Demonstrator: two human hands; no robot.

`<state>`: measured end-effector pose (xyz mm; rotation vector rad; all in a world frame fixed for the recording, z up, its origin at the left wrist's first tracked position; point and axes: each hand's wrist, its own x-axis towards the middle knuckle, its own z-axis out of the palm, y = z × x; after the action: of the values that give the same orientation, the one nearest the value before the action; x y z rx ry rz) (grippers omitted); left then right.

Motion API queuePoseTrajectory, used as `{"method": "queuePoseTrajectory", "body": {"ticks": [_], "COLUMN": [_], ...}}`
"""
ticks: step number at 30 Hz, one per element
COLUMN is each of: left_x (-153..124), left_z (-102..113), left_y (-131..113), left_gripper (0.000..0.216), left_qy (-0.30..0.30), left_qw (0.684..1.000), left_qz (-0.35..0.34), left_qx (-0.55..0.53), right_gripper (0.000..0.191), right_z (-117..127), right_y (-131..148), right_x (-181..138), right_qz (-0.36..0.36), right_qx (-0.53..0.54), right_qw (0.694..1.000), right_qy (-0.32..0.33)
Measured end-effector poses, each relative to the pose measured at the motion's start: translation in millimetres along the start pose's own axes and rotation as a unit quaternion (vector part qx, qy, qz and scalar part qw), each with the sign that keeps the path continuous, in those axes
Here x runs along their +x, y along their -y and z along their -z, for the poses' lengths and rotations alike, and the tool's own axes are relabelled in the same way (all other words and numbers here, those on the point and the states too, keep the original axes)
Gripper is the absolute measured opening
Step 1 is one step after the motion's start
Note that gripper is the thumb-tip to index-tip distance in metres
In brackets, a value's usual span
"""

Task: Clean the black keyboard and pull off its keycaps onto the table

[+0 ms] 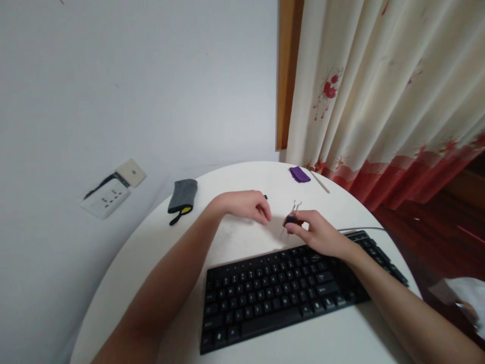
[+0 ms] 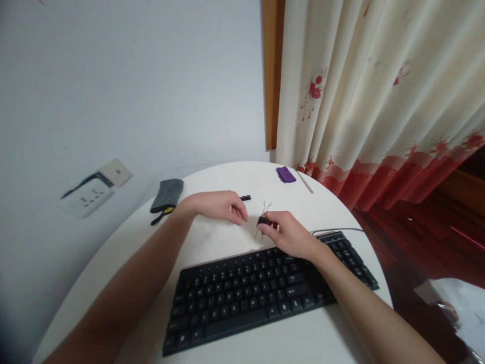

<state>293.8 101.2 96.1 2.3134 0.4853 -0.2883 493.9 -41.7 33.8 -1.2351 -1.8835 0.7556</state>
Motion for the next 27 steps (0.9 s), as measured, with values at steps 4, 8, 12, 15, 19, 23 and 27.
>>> {"method": "queuePoseTrajectory", "body": {"ticks": [4, 8, 12, 15, 19, 23, 27], "left_x": [13, 24, 28, 29, 31, 34, 35], "left_z": [-22, -38, -45, -47, -50, -52, -50], "left_y": [-9, -10, -14, -15, -12, -7, -2], "left_gripper": [0.022, 0.018, 0.013, 0.012, 0.014, 0.015, 0.014], "left_qy": [0.12, 0.126, 0.143, 0.152, 0.133, 0.125, 0.164], "left_qw": [0.993, 0.991, 0.989, 0.987, 0.99, 0.991, 0.986], "left_qz": [-0.013, -0.024, -0.016, -0.02, -0.009, -0.011, -0.008], "left_qx": [-0.001, 0.03, 0.032, 0.04, 0.048, 0.034, -0.016], "right_gripper": [0.021, 0.021, 0.021, 0.019, 0.019, 0.018, 0.025], "right_z": [0, 0, 0, 0, -4, -10, -17], "right_y": [5, 5, 4, 4, 5, 5, -1], "right_x": [-3, -4, -5, -6, -5, -2, 2], "right_qz": [0.011, 0.026, 0.043, 0.056, 0.022, 0.0, -0.023], "right_qx": [-0.009, -0.007, 0.011, 0.01, -0.023, 0.0, 0.034], "right_qw": [0.998, 0.994, 0.987, 0.982, 0.99, 0.994, 0.996], "right_qy": [0.065, 0.104, 0.157, 0.178, 0.141, 0.113, 0.081]}}
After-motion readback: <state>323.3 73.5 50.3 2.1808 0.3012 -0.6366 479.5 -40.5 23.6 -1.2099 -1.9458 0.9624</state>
